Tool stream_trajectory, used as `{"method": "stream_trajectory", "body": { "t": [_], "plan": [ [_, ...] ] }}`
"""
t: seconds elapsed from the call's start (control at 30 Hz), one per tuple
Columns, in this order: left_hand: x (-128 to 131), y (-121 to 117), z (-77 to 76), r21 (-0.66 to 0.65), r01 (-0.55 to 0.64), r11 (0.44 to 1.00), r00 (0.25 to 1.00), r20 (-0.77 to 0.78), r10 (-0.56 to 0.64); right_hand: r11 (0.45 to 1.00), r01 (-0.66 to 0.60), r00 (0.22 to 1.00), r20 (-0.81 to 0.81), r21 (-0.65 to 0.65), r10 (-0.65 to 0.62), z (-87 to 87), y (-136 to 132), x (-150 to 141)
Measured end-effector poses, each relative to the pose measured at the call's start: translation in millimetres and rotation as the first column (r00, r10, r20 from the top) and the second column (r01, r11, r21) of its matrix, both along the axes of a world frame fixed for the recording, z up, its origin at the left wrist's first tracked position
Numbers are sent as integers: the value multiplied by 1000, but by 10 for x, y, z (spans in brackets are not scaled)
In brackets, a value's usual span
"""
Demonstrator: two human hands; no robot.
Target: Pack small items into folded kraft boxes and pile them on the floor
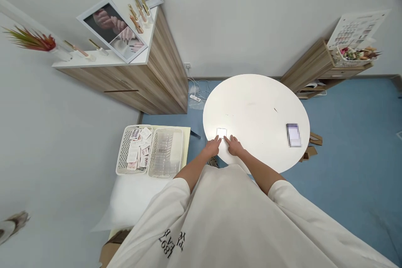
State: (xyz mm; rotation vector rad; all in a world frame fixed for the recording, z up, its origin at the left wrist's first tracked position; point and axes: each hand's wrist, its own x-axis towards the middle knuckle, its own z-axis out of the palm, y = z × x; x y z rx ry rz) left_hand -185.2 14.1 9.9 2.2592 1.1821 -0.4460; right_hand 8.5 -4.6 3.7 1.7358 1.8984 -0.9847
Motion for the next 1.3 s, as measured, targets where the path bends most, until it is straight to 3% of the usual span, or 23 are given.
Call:
{"method": "stream_trajectory", "body": {
  "t": [0.17,0.4,0.57,0.8,1.0,1.3],
  "plan": [
    [-24,-99,51,73,54,996,998,30,-56,999,34,999,-36,-29,-35,39,-109,80],
    [58,-427,184,121,-38,992,999,26,35,998,53,997,-47,-19,-53,156,-388,309],
    [319,-882,307,129,-104,986,993,72,96,997,-32,998,-49,71,35,233,-764,605],
    [602,-1786,334,87,-258,962,960,131,246,967,-170,981,-57,190,184,233,-1348,845],
    [423,-2398,357,69,-379,923,922,112,370,939,-272,950,-94,213,296,264,-1708,649],
    [-314,-2801,500,134,-553,823,833,80,547,874,-388,884,-149,293,443,399,-1838,-105]
  ]
}}
